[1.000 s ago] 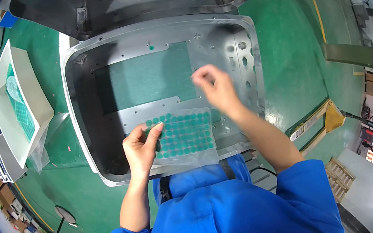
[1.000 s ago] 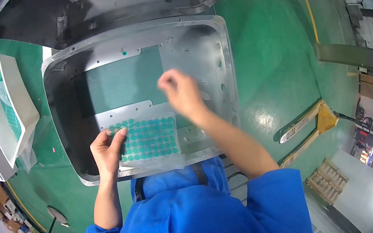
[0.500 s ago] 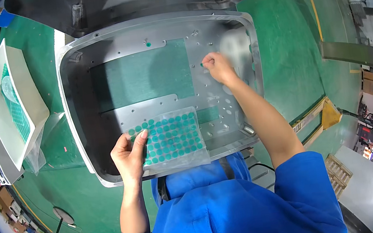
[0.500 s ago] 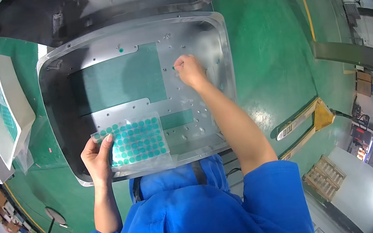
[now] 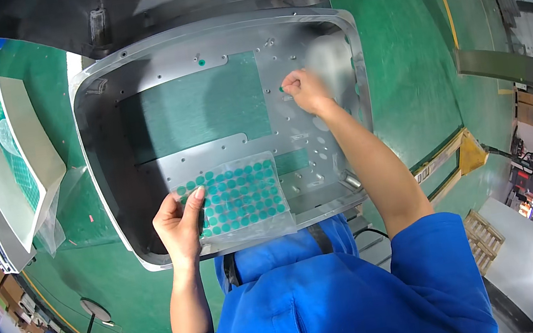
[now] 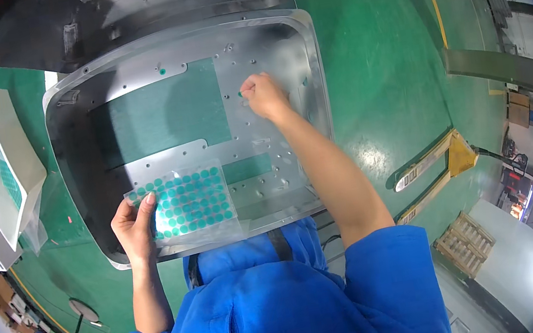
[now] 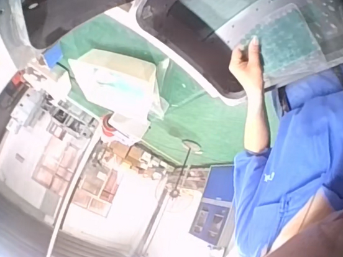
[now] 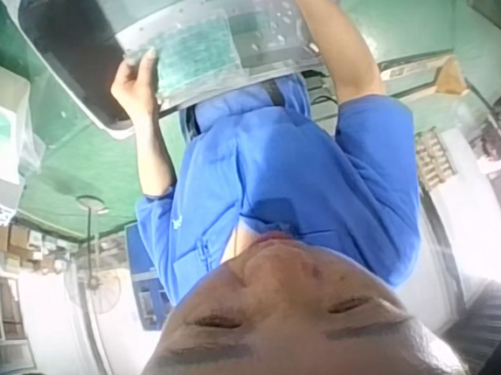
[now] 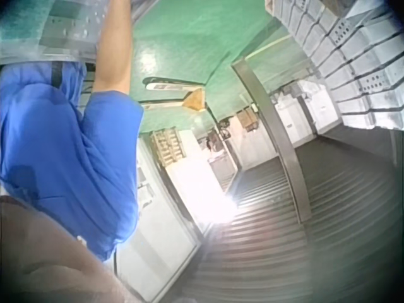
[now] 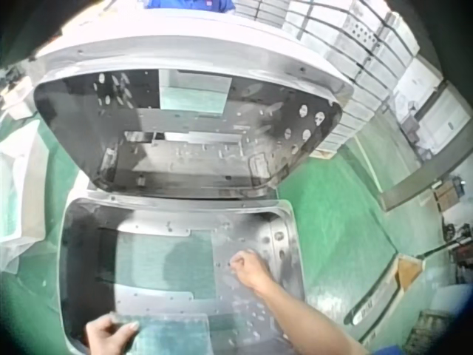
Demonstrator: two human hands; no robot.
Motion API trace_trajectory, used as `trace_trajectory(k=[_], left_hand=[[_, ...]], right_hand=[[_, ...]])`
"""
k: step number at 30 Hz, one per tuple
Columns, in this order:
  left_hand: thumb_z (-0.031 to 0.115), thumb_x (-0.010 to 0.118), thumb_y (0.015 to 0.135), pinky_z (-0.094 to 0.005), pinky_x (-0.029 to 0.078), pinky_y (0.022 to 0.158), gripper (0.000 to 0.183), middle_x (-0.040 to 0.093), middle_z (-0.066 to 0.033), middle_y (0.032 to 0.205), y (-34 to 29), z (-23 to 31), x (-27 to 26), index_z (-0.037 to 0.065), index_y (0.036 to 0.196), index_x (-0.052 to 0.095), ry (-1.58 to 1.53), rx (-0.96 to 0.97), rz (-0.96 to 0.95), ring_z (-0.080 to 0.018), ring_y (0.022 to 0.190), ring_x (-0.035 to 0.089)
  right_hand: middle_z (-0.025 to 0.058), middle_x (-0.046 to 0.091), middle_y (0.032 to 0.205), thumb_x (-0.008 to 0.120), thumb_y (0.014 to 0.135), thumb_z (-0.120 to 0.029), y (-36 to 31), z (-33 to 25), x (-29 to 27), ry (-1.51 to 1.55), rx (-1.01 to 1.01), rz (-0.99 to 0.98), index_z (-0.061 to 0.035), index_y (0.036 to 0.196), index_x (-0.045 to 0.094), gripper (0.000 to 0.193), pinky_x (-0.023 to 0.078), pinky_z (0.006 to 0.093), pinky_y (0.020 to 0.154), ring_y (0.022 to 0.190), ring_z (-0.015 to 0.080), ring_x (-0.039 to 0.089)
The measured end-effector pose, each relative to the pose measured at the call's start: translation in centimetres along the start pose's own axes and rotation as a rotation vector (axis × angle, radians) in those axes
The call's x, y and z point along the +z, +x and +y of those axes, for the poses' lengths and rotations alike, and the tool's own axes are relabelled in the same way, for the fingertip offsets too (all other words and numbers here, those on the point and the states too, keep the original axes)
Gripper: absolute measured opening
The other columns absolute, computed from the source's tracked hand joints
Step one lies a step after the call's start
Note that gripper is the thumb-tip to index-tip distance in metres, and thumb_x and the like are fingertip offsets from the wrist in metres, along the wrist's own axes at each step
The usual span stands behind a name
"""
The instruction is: Applying small green circular stickers to the inside of metal enclosures.
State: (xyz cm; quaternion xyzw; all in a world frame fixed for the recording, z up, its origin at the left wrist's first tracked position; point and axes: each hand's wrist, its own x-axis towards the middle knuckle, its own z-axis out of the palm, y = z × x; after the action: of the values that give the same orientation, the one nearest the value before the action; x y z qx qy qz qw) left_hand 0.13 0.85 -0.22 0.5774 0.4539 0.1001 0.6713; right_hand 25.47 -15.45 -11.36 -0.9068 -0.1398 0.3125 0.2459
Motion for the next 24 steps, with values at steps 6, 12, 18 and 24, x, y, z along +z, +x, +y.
trace_trajectory(k=[6, 12, 18, 24], left_hand=[[0.011, 0.066, 0.076, -0.0165, 0.023, 0.038, 0.011, 0.05, 0.0056, 0.054, 0.08, -0.16, 0.1, 0.001, 0.077, 0.061, 0.005, -0.008, -0.006, 0.0005, 0.043, 0.035], [0.012, 0.066, 0.076, -0.0166, 0.023, 0.037, 0.011, 0.049, 0.0053, 0.053, 0.14, -0.12, 0.28, 0.002, 0.077, 0.061, 0.008, -0.011, -0.007, 0.0005, 0.042, 0.035], [0.012, 0.066, 0.076, -0.0166, 0.023, 0.037, 0.012, 0.05, 0.005, 0.053, 0.18, -0.05, 0.42, 0.002, 0.077, 0.061, 0.007, -0.006, -0.008, 0.0003, 0.042, 0.036], [0.012, 0.067, 0.076, -0.0167, 0.024, 0.037, 0.012, 0.051, 0.0047, 0.054, 0.18, -0.22, 0.54, 0.002, 0.077, 0.061, 0.007, -0.009, -0.013, 0.0001, 0.042, 0.036]], right_hand=[[0.0052, 0.054, 0.088, 0.058, 0.076, -0.017, -0.22, -0.55, -0.01, -0.058, -0.012, 0.017, -0.0109, 0.08, 0.062, 0.008, 0.042, 0.0355, 0.076, 0.089, 0.0234, 0.053], [0.0053, 0.053, 0.09, 0.057, 0.076, -0.017, -0.64, -1.05, -0.04, -0.061, 0.001, 0.044, -0.0103, 0.081, 0.061, 0.009, 0.041, 0.0363, 0.077, 0.09, 0.0236, 0.052], [0.0053, 0.053, 0.091, 0.056, 0.077, -0.016, -0.64, -1.06, 0.04, -0.083, -0.011, 0.048, -0.0104, 0.082, 0.06, 0.009, 0.041, 0.0364, 0.078, 0.091, 0.0242, 0.052], [0.0054, 0.055, 0.085, 0.058, 0.075, -0.016, -0.71, -0.79, 0.48, -0.147, -0.067, 0.131, -0.0089, 0.08, 0.06, 0.009, 0.043, 0.0327, 0.071, 0.08, 0.0213, 0.055]])
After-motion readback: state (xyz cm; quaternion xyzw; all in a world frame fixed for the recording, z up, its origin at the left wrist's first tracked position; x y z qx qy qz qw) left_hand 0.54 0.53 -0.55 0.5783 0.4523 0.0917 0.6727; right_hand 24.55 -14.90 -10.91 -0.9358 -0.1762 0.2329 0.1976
